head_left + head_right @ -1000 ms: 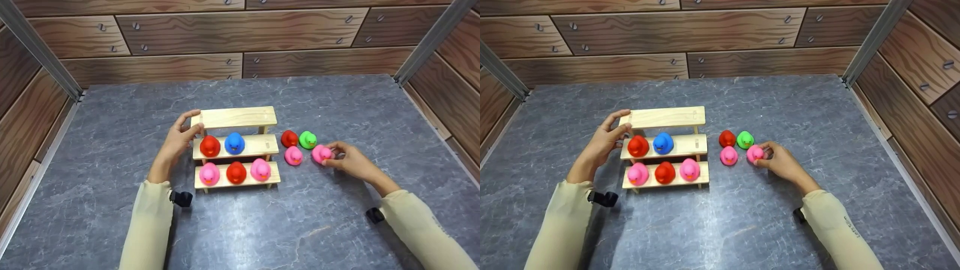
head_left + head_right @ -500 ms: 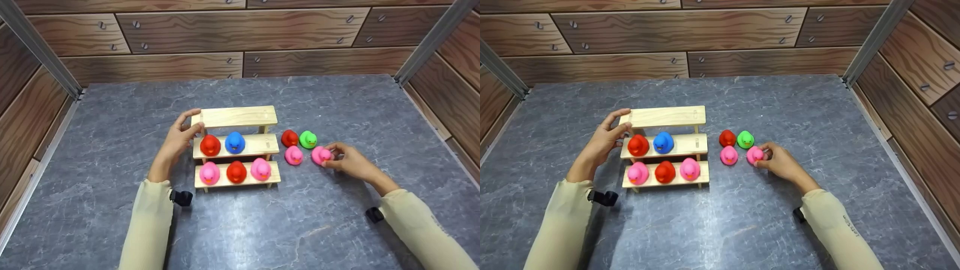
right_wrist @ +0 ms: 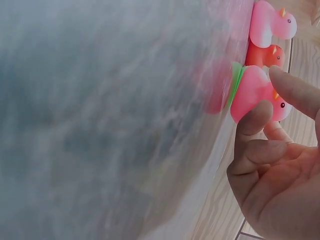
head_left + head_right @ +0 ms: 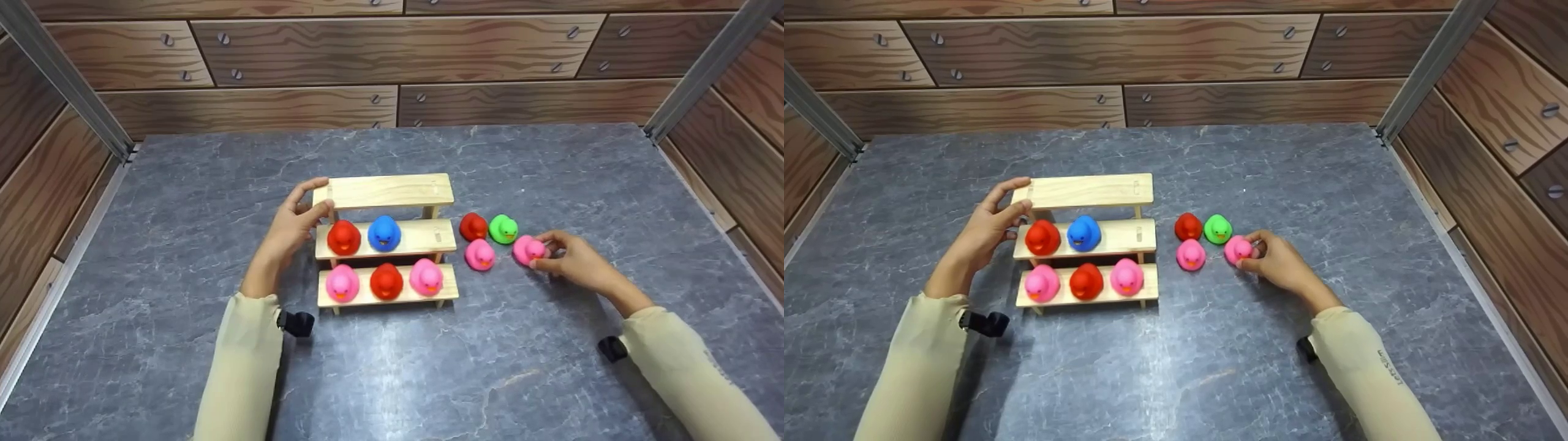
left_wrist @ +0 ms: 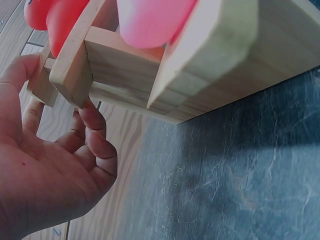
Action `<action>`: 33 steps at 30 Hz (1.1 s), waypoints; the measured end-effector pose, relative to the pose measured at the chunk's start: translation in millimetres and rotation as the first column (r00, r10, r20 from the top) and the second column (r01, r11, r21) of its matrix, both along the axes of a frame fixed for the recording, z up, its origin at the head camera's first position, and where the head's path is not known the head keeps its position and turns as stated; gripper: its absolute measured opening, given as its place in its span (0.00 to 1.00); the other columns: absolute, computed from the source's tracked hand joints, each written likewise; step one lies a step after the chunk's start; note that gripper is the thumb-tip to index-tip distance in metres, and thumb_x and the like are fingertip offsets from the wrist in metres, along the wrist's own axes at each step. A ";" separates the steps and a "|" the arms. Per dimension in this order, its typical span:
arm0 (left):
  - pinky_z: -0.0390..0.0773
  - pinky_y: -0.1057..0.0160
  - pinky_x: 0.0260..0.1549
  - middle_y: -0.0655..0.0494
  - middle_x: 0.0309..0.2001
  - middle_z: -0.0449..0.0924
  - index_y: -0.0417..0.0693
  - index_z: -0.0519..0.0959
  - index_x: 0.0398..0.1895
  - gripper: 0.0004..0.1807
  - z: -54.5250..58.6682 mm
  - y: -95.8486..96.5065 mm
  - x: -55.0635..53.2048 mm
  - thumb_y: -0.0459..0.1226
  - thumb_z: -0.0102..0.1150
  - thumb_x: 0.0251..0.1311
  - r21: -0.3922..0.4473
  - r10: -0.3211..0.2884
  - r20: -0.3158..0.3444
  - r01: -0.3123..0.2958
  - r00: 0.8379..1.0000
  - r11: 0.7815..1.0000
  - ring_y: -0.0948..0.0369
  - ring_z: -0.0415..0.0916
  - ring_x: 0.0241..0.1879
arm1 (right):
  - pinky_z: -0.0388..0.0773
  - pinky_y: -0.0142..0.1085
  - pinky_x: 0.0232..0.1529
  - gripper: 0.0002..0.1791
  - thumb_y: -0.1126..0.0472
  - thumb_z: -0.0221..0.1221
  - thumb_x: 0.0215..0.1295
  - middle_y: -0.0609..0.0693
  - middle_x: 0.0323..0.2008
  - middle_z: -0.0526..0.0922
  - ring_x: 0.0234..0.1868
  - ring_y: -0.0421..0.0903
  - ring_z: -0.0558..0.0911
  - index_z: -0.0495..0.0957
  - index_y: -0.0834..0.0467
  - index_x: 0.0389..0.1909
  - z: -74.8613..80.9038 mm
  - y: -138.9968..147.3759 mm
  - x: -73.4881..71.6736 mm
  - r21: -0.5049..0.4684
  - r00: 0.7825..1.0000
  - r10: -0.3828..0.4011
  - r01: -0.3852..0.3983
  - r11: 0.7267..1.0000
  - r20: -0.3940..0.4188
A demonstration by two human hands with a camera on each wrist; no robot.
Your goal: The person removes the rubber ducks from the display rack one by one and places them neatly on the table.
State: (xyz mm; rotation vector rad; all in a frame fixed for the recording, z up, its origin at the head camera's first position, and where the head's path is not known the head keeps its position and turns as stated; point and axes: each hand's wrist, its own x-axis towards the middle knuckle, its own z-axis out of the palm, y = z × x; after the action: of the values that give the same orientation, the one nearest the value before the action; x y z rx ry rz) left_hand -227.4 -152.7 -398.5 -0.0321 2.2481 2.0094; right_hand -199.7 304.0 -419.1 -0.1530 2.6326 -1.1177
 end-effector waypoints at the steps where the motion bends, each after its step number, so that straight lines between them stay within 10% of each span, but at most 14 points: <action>1: 0.64 0.70 0.23 0.59 0.31 0.75 0.61 0.69 0.65 0.26 0.1 0.1 0.0 0.43 0.60 0.64 -0.001 0.002 0.001 -0.002 1.000 1.000 0.65 0.68 0.30 | 0.74 0.31 0.27 0.29 0.62 0.64 0.59 0.55 0.37 0.75 0.26 0.38 0.74 0.67 0.71 0.58 0.4 0.7 -0.3 0.002 1.000 -0.001 0.001 1.000 -0.001; 33: 0.65 0.70 0.22 0.57 0.31 0.74 0.60 0.68 0.66 0.27 -0.8 -1.8 -0.8 0.44 0.59 0.64 -0.029 -0.012 -0.011 0.012 1.000 1.000 0.65 0.68 0.30 | 0.75 0.29 0.30 0.27 0.62 0.62 0.63 0.56 0.38 0.73 0.27 0.37 0.74 0.66 0.72 0.57 2.2 15.8 -29.2 0.004 0.999 -0.041 0.041 0.999 -0.032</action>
State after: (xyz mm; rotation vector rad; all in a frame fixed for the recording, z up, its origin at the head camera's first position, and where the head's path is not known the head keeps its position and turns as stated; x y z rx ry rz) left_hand -228.2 -154.5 -399.3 -0.0097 2.2789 1.9759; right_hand -228.9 319.8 -416.9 -0.1171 2.6779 -1.1319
